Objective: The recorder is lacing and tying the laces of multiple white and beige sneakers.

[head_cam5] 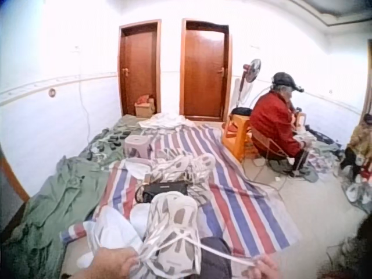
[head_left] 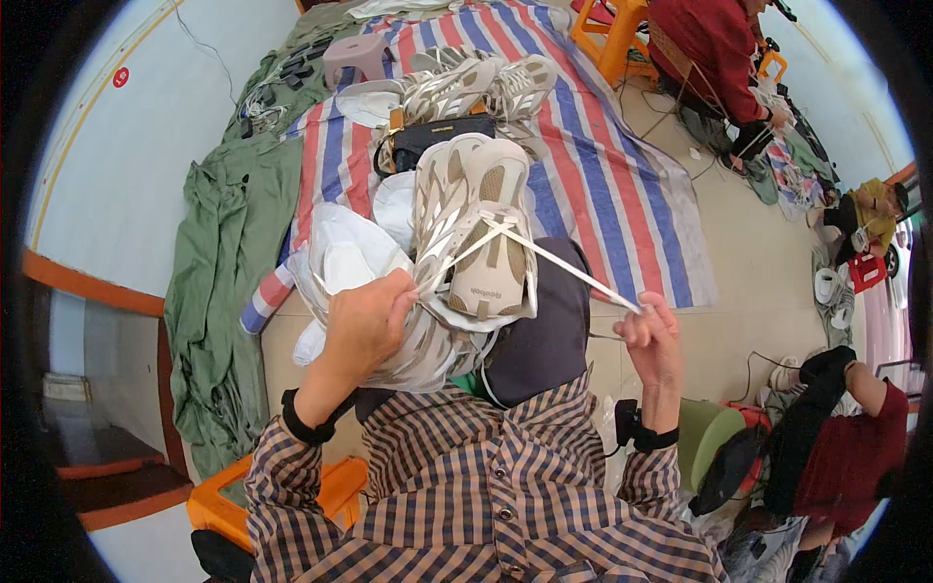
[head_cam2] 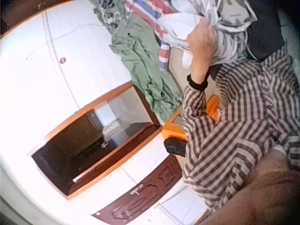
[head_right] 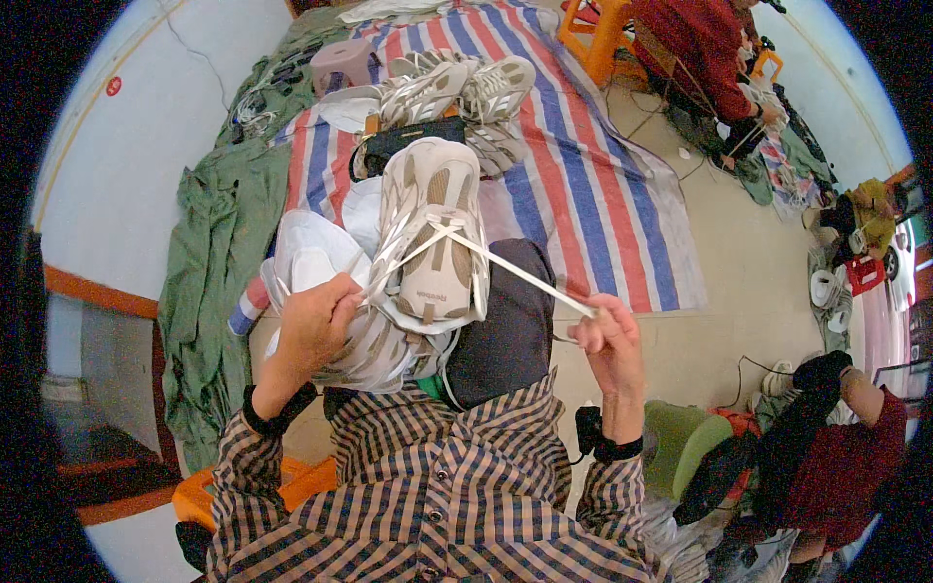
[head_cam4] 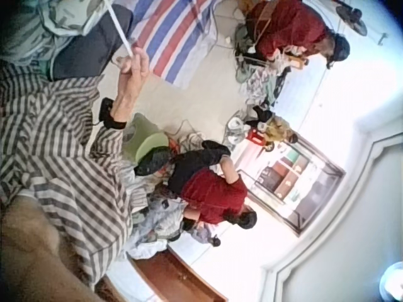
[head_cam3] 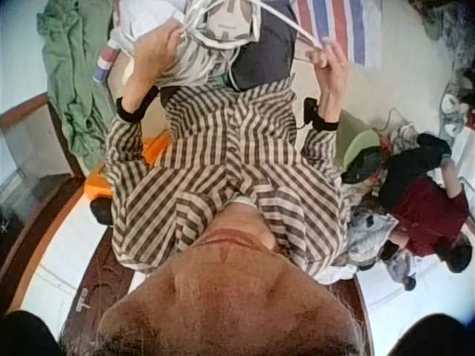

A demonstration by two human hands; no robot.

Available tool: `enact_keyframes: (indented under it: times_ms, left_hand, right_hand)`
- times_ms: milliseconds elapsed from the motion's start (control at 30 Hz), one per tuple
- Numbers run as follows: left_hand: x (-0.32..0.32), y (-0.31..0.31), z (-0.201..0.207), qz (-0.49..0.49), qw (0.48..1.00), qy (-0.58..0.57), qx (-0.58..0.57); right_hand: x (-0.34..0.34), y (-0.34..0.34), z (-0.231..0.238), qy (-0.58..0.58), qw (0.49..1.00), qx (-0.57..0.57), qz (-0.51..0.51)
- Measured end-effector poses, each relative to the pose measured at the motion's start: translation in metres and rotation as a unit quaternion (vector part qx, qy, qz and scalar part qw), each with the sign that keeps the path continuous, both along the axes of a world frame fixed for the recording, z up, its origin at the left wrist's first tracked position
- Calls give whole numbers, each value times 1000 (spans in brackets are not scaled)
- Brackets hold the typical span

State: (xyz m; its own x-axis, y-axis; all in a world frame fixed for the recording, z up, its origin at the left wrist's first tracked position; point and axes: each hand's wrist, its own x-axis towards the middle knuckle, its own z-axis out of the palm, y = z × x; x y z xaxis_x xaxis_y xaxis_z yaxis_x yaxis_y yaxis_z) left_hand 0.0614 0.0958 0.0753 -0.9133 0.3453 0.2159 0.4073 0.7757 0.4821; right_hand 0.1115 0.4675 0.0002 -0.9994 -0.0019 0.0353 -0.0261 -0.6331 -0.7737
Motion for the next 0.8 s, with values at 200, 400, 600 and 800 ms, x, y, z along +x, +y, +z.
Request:
enact_keyframes:
  times_ms: [200,400,600,800]
  left_hand:
    - [31,-51,31,90,884,-222,401]
    - [88,-167,-27,-24,532,-179,827]
    - [136,-245,-126,75,391,-93,913]
    - [212,-298,-144,265,434,-6,861]
  right_hand:
    - [46,116,-62,25,943,-311,-116]
    - [114,174,-105,-162,889,-101,-416]
    - [208,204,-134,-187,851,346,-349]
    - [220,211,-191,-283,847,-13,-450]
